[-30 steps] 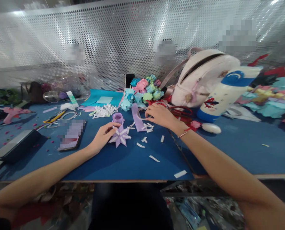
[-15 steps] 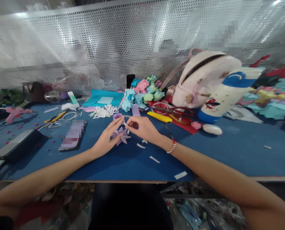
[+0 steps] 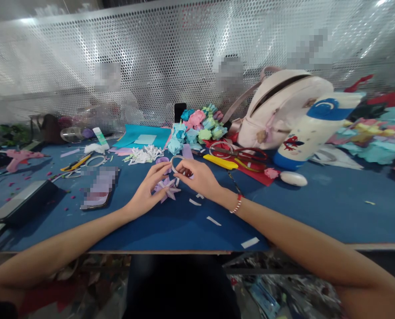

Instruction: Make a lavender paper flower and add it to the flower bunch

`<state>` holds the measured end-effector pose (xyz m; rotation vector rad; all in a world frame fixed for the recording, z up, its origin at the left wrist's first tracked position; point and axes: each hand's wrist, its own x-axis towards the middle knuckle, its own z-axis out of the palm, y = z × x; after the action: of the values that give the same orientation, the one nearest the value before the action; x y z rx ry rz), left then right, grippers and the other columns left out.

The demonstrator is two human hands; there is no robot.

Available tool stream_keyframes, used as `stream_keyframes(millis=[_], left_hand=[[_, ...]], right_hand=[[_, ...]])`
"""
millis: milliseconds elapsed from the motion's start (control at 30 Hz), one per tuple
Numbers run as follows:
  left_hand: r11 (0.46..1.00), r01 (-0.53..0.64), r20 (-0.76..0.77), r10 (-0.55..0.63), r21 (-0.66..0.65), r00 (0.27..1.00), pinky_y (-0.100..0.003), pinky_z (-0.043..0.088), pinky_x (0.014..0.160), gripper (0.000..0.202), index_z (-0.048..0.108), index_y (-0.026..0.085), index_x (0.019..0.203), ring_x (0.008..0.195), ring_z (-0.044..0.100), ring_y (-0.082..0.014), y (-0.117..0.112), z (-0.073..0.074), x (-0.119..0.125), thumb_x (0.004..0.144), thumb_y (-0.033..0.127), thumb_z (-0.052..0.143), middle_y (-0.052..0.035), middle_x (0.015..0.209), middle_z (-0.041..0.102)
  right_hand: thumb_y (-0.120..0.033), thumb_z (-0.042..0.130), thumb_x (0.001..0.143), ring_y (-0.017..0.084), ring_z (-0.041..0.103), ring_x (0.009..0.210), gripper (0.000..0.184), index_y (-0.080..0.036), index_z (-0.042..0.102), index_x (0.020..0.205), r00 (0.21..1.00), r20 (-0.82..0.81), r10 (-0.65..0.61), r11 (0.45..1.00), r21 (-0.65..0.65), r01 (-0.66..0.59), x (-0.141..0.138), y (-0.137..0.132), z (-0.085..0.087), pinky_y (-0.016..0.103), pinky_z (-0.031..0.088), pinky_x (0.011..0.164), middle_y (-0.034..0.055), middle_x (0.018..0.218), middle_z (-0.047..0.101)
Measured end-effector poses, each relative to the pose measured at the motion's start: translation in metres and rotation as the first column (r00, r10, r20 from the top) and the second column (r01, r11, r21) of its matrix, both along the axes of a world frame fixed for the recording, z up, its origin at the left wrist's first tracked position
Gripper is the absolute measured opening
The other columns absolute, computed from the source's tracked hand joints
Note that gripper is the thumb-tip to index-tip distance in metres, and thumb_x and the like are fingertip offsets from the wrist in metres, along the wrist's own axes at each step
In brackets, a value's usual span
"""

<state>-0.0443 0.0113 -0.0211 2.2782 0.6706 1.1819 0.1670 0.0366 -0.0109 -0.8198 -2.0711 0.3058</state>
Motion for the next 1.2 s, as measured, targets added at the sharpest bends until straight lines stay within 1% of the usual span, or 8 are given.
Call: stream_keyframes(millis=[100, 267, 500, 667, 867, 1033, 1133, 1200], left_hand=[[0.999, 0.015, 0.034, -0.013, -0.037, 0.999, -0.049, 0.047, 0.11, 0.055, 0.045, 0.031, 0.144, 0.139, 0.04, -0.028, 0.001, -0.001, 0.0, 0.092, 0.013, 0.051, -0.0101, 0.148, 0.04], [0.999, 0.012, 0.022, -0.011, -0.039, 1.0, -0.054, 0.039, 0.115, 0.044, 0.054, 0.029, 0.135, 0.139, 0.038, -0.0281, 0.0, 0.002, 0.0, 0.093, 0.015, 0.05, -0.0108, 0.143, 0.041], [0.998, 0.035, 0.044, -0.033, -0.043, 0.998, -0.055, 0.038, 0.115, 0.039, 0.057, 0.027, 0.131, 0.134, 0.044, -0.0273, -0.002, 0.004, 0.001, 0.093, 0.017, 0.051, -0.011, 0.136, 0.048], [0.993, 0.042, 0.079, -0.033, -0.114, 0.996, -0.051, 0.044, 0.11, 0.034, 0.061, 0.023, 0.125, 0.131, 0.049, -0.0271, 0.002, 0.005, -0.001, 0.093, 0.018, 0.051, -0.0124, 0.133, 0.054], [0.987, 0.015, 0.107, 0.002, -0.159, 0.994, -0.044, 0.053, 0.099, 0.024, 0.066, 0.019, 0.112, 0.116, 0.06, -0.0241, 0.008, 0.004, -0.004, 0.091, 0.02, 0.055, -0.0119, 0.119, 0.062], [0.993, 0.002, 0.001, -0.002, -0.116, 1.0, -0.043, 0.053, 0.1, 0.024, 0.067, 0.021, 0.108, 0.107, 0.065, -0.0225, -0.001, 0.008, 0.001, 0.09, 0.013, 0.053, -0.0085, 0.11, 0.069], [0.999, -0.015, -0.019, 0.014, -0.036, 1.0, -0.046, 0.049, 0.106, 0.03, 0.065, 0.023, 0.114, 0.117, 0.062, -0.0233, -0.006, 0.011, 0.002, 0.09, 0.012, 0.051, -0.0086, 0.119, 0.068], [0.999, -0.047, -0.037, 0.048, 0.013, 0.998, -0.051, 0.042, 0.112, 0.034, 0.062, 0.023, 0.122, 0.13, 0.054, -0.0253, -0.005, 0.011, 0.0, 0.092, 0.012, 0.049, -0.0101, 0.133, 0.062]], right_hand=[[-0.035, 0.058, 0.094, 0.014, 0.055, 0.065, 0.019, -0.019, 0.059, 0.083, 0.999, 0.048, -0.017, 0.999, 0.042, 0.015, 0.0, 0.0, -0.001, 0.027, 0.045, 0.062, 0.0018, 0.075, 0.062], [-0.037, 0.058, 0.095, 0.016, 0.058, 0.069, 0.02, -0.02, 0.059, 0.082, 0.996, 0.079, -0.041, 0.994, 0.1, 0.033, -0.001, -0.001, -0.003, 0.028, 0.045, 0.062, 0.0031, 0.076, 0.063], [-0.034, 0.057, 0.095, 0.015, 0.057, 0.067, 0.018, -0.02, 0.06, 0.085, 0.997, 0.06, -0.048, 0.996, 0.074, 0.043, 0.001, 0.001, -0.003, 0.028, 0.045, 0.062, 0.0027, 0.078, 0.063], [-0.033, 0.058, 0.095, 0.015, 0.057, 0.069, 0.018, -0.02, 0.06, 0.084, 0.991, 0.113, -0.067, 0.995, 0.087, 0.057, 0.003, 0.003, -0.005, 0.028, 0.044, 0.064, 0.0024, 0.078, 0.062], [-0.031, 0.055, 0.097, 0.019, 0.058, 0.08, 0.016, -0.021, 0.061, 0.086, 0.974, 0.22, -0.051, 0.981, 0.195, 0.007, 0.003, 0.004, -0.005, 0.031, 0.042, 0.069, 0.0043, 0.08, 0.066], [-0.03, 0.054, 0.097, 0.021, 0.059, 0.082, 0.016, -0.021, 0.062, 0.087, 0.972, 0.224, -0.074, 0.984, 0.173, 0.035, 0.004, 0.008, -0.007, 0.031, 0.042, 0.069, 0.0052, 0.082, 0.066], [-0.03, 0.054, 0.096, 0.02, 0.059, 0.078, 0.015, -0.02, 0.063, 0.089, 0.977, 0.197, -0.086, 0.991, 0.116, 0.064, 0.006, 0.01, -0.008, 0.031, 0.043, 0.068, 0.0059, 0.084, 0.067], [-0.032, 0.055, 0.095, 0.018, 0.059, 0.072, 0.016, -0.02, 0.063, 0.09, 0.986, 0.15, -0.066, 0.996, 0.062, 0.057, 0.005, 0.009, -0.008, 0.03, 0.045, 0.067, 0.0056, 0.084, 0.067]])
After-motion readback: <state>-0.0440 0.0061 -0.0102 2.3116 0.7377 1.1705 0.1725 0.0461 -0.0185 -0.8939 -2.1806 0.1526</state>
